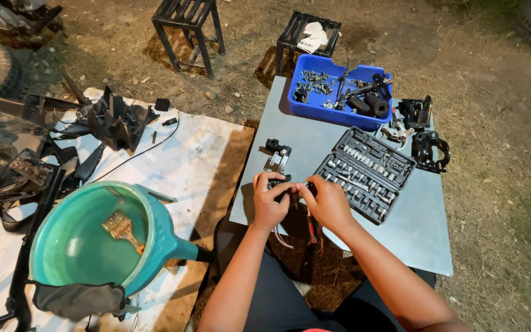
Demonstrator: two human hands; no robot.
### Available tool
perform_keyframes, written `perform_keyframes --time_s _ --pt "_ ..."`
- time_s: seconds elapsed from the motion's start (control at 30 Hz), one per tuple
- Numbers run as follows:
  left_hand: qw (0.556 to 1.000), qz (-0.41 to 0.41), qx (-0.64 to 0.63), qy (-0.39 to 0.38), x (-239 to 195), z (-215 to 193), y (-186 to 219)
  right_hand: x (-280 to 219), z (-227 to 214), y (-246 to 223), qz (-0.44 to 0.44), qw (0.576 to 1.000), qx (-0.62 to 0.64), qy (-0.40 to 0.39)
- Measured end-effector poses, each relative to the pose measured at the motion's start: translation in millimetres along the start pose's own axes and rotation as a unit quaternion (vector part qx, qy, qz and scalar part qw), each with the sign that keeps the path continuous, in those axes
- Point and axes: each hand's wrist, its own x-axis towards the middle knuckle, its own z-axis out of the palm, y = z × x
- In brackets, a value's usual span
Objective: The person sits at an outdoor table at night and works on a small motorcycle component, turning it over and manipulating its parts by hand. They pick up a socket wrench from an open socket set and use it on the component, setting the wrench back down and continuing to handle the part and its wiring.
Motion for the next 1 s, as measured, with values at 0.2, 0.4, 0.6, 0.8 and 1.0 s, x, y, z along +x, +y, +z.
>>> perform_keyframes --time_s 0.2,0.4,0.6,0.8,1.0 --pt "1.000 -0.023 -0.016 0.002 2 -1 -5 4 -1 -2 -0.088 0.996 -0.002 0.012" --pt "0.997 -0.039 -0.067 -0.023 2 -7 -14 22 -12 6 -0.255 0.965 -0.052 -0.044" --pt "0.991 -0.065 -0.120 -0.019 -2 -2 -29 43 -41 -18 -0.308 0.930 -0.109 -0.168" --pt "0.989 -0.066 -0.130 -0.010 -3 -1 -37 56 -42 -9 -0.403 0.890 -0.114 -0.181" --pt "0.988 -0.062 -0.142 0.005 -4 3 -40 67 -39 3 -0.545 0.815 -0.157 -0.119"
